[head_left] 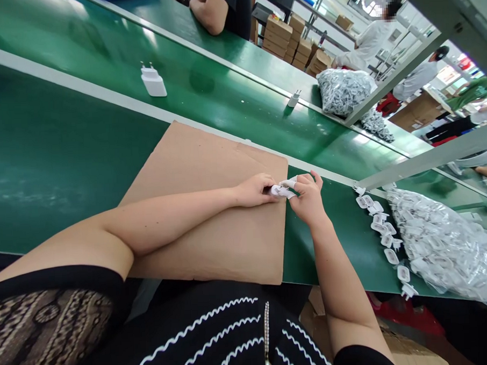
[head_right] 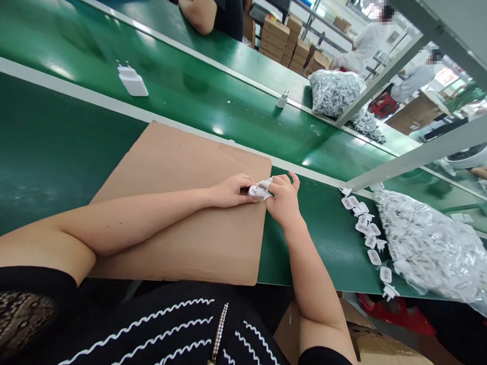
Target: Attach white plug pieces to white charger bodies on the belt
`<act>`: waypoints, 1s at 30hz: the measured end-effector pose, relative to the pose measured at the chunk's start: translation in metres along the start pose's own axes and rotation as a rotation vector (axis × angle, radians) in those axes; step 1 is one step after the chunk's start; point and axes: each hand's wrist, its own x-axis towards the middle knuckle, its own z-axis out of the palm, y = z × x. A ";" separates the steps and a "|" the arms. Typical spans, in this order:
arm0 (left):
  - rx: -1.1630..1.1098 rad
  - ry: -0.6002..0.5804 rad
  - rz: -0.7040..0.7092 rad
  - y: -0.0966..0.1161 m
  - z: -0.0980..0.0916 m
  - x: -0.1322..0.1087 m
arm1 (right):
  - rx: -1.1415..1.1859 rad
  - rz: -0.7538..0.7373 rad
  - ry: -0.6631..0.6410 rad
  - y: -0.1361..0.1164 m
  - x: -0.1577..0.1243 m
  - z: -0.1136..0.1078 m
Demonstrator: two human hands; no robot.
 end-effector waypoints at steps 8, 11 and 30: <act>0.053 0.084 0.043 0.004 0.006 -0.006 | -0.143 0.092 0.002 -0.019 -0.002 0.001; 0.052 0.090 0.038 0.001 0.008 -0.006 | -0.170 0.153 -0.008 -0.025 -0.003 0.003; 0.319 0.075 -0.248 0.024 -0.036 0.012 | 0.918 0.659 0.565 -0.013 -0.020 0.069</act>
